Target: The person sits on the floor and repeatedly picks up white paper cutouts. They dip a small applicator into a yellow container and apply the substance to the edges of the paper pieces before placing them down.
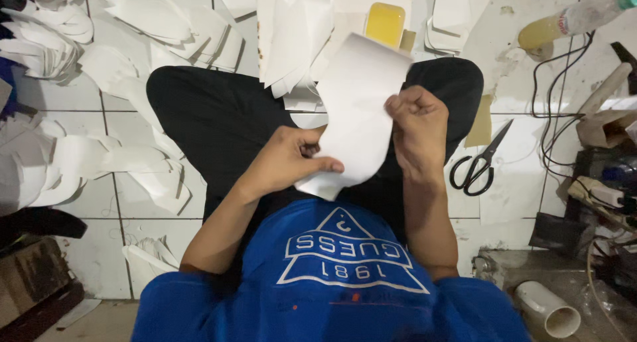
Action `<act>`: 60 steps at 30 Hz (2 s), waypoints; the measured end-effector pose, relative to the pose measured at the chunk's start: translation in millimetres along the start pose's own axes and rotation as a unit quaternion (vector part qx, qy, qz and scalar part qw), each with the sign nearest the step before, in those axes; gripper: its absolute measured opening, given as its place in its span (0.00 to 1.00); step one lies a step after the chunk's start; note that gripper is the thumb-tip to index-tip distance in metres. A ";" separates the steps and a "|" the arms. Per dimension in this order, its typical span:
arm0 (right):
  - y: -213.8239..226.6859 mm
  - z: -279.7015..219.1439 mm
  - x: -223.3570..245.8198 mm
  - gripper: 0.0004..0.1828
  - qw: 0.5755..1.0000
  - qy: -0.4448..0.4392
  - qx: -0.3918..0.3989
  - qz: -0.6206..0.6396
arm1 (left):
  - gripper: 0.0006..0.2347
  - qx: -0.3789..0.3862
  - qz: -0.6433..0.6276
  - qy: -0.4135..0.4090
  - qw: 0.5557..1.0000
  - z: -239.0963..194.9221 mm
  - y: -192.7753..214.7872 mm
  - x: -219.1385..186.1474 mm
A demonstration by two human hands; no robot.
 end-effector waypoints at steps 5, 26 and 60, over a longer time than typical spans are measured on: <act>-39.3 -24.8 10.3 0.20 0.993 -0.038 0.102 -0.053 | 0.08 -0.051 -0.022 -0.016 0.998 -1.2 8.3 -22.9; 2.1 -69.6 25.6 0.13 0.910 0.011 0.165 -0.381 | 0.15 -0.172 -0.196 0.023 0.965 -2.5 4.4 -11.7; 223.6 171.6 -29.6 0.12 0.934 0.090 -0.225 -0.262 | 0.09 -0.588 0.281 0.304 0.695 297.0 406.6 332.8</act>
Point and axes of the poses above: each hand's wrist, its own z-axis towards the middle knuckle, its own y-axis out of the back of the hand, x = y × z, the point moved 9 cm from there along z, towards the middle knuckle, and after that the axes turned 2 degrees about y, right-handed, at the moved point
